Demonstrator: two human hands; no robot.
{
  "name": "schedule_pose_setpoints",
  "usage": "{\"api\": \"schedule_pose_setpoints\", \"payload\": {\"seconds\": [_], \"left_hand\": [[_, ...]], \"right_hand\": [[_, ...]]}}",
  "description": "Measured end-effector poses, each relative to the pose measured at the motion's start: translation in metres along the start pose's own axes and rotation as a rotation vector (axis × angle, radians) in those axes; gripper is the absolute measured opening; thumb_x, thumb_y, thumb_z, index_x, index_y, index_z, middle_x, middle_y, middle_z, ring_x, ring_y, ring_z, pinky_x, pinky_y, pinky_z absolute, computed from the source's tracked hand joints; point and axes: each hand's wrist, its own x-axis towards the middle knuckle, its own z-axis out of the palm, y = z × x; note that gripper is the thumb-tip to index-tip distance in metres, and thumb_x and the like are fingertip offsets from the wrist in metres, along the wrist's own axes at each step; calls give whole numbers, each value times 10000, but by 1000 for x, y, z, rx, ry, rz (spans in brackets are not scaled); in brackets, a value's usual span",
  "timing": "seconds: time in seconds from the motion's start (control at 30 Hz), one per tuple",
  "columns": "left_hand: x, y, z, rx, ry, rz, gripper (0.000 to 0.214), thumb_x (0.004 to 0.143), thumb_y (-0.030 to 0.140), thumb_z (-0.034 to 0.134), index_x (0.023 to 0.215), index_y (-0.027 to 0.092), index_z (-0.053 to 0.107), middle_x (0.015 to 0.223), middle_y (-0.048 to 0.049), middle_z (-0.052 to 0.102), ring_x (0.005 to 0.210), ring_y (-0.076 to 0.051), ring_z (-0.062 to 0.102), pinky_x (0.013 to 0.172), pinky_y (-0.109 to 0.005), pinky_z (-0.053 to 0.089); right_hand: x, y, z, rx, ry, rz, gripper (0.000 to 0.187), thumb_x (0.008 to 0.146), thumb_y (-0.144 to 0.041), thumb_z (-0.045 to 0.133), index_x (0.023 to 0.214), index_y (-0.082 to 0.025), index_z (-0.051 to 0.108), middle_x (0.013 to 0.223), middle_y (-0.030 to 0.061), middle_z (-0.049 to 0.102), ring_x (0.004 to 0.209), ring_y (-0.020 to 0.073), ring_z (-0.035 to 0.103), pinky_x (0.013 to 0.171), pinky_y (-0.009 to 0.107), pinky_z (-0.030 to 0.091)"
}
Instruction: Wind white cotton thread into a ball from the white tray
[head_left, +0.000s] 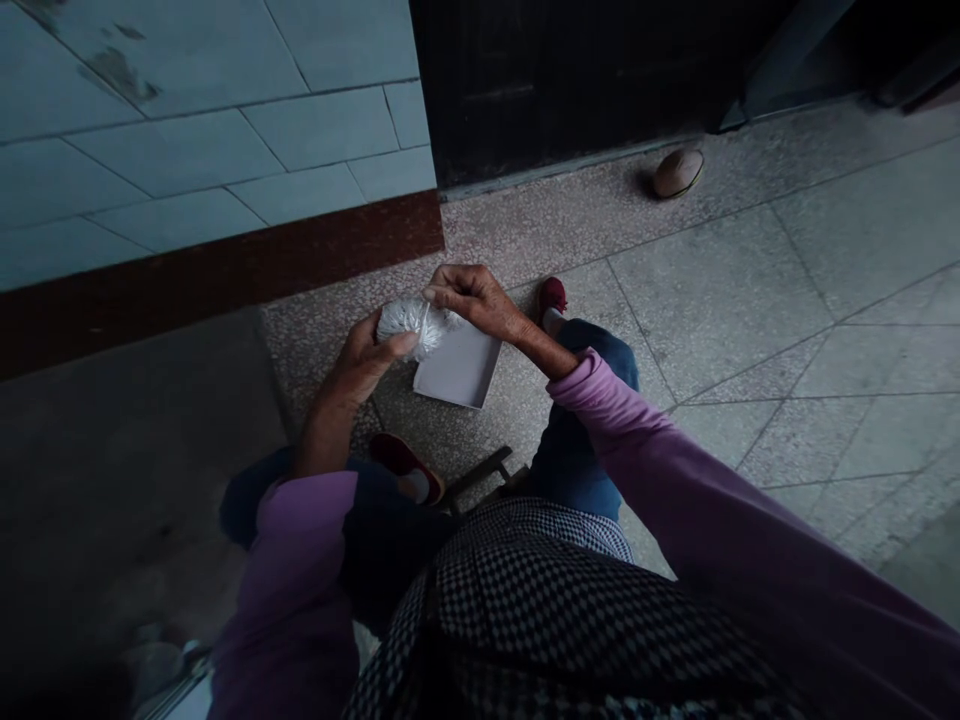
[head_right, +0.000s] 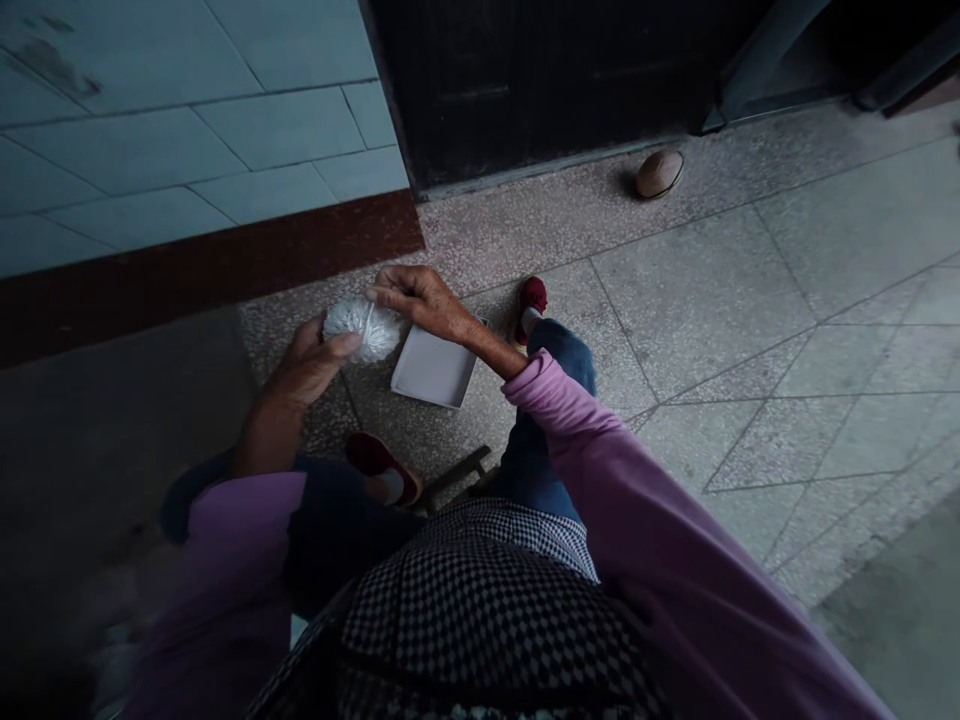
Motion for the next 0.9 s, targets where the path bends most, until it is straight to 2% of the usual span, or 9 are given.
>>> {"api": "schedule_pose_setpoints", "payload": {"seconds": [0.1,0.17,0.23,0.33,0.47,0.53,0.7,0.8,0.9], "left_hand": [[-7,6,4,-78,-84,-73,578,790,677,1130,1057,226,884,965,-97,856,945,-337,838,824,-425,717],[-9,8,4,-121,-104,-87,617,776,735,1135,986,227,855,918,-106,842,961,-360,865,789,-424,728],[-9,7,4,-172,-101,-71,702,739,821,1141,936,229,818,876,-117,825,1026,-405,902,823,-447,762],[-6,2,6,-242,-43,-22,813,674,933,1131,959,242,813,903,-141,839,1138,-470,924,894,-500,800],[1,-4,5,-297,114,41,909,696,1053,1041,1111,270,841,1062,-164,883,1243,-467,901,845,-476,779],[4,-5,3,-312,181,61,890,715,1025,1042,1147,277,829,1123,-154,893,1272,-443,885,866,-460,768],[11,-4,1,-294,258,99,730,746,799,1099,1173,295,789,1185,-107,885,1298,-379,849,984,-438,735],[15,-7,-3,-184,319,144,712,757,730,1122,1217,312,776,1195,-59,862,1290,-337,829,1018,-410,688],[17,-12,-12,34,394,172,710,803,667,1162,1232,260,767,1222,-31,847,1316,-311,790,1056,-405,611]], "right_hand": [[5,7,3,0,47,-31,661,1265,-659,912,859,-250,588,841,-17,572,839,192,489,822,348,488],[6,9,6,-11,69,-22,659,1275,-637,891,844,-262,563,848,-8,564,860,200,487,837,357,493],[7,10,10,-22,75,-1,631,1311,-588,838,842,-271,558,854,0,557,884,208,488,859,362,494],[6,13,18,-25,51,8,611,1361,-543,746,852,-274,542,855,-8,528,880,207,474,883,360,485],[5,18,29,-85,-18,12,558,1387,-460,693,886,-261,549,887,-8,581,912,207,535,930,346,482],[3,18,34,-133,-45,19,519,1376,-383,710,899,-254,554,897,-6,605,945,212,578,971,340,486],[-9,6,44,-182,-147,47,374,1317,-184,722,952,-236,661,994,33,735,1024,231,686,1016,344,499],[-18,-4,50,-182,-237,60,399,1306,-210,753,917,-238,669,923,31,716,956,234,681,971,360,508],[-22,-12,49,-122,-308,54,422,1300,-305,818,903,-240,693,905,33,730,937,236,686,943,366,534]]}}
